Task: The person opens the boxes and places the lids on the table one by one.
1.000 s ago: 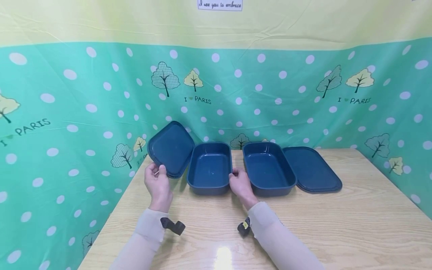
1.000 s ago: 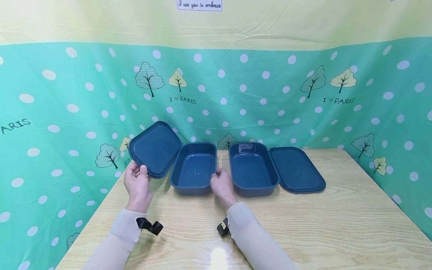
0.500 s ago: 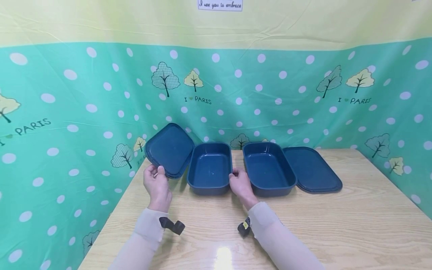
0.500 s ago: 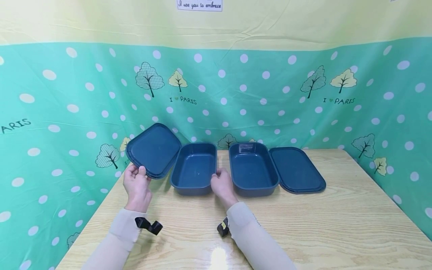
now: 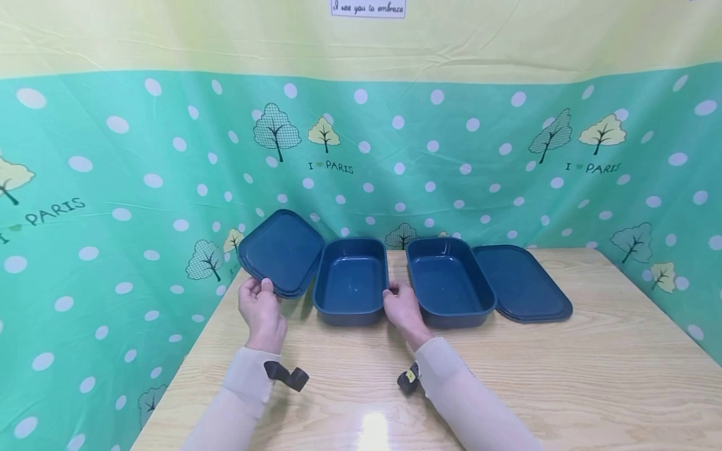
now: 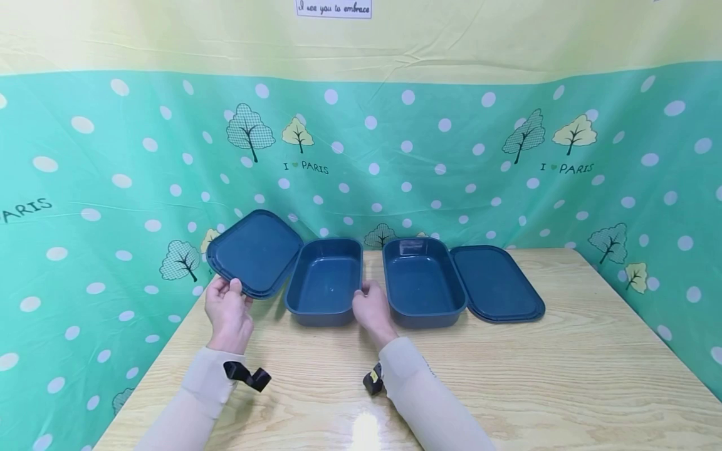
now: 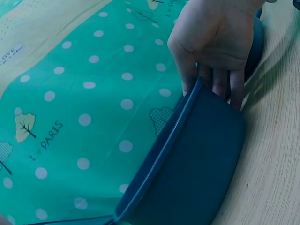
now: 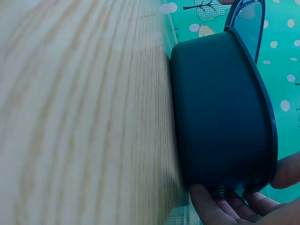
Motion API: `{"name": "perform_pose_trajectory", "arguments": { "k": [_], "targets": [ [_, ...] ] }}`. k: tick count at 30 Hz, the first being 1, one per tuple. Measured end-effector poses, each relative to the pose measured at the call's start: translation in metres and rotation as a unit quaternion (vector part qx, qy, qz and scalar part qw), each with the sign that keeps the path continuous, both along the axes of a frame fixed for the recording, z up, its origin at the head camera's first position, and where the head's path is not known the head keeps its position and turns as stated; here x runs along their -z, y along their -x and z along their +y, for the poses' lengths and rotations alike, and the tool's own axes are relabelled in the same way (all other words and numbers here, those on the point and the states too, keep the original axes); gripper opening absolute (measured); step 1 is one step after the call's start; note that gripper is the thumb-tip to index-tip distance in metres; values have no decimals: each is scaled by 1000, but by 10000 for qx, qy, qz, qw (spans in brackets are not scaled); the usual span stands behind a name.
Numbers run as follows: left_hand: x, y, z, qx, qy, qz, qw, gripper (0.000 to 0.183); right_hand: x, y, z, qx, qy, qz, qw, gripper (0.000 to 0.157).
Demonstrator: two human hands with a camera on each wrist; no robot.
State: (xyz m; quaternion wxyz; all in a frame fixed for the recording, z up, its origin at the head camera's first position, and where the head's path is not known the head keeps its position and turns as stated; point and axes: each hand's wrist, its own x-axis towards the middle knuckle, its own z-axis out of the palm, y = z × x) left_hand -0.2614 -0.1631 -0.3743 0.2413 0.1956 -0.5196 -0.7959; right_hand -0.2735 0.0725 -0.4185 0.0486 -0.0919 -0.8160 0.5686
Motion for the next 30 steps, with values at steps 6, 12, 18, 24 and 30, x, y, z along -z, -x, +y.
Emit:
{"name": "perform_pose_trajectory", "arguments": {
  "k": [6, 12, 18, 24, 30],
  "targets": [
    [-1, 0, -1, 5, -265, -42, 9996, 9, 0, 1, 0, 16, 41, -47, 10000, 33],
    [-3, 0, -1, 32, -513, -60, 9987, 11, -1, 1, 1, 5, 37, -45, 10000, 33],
    [-4, -1, -2, 56, -875, -77, 9961, 12, -1, 1, 0, -9, 24, -85, 10000, 34],
    [-5, -1, -2, 71, -1040, -153, 9944, 13, -1, 1, 0, 3, 31, -73, 10000, 34],
    [-4, 0, -2, 36, -1224, -223, 9922, 11, -2, 0, 1, -26, 21, -65, 10000, 35]
  ]
}}
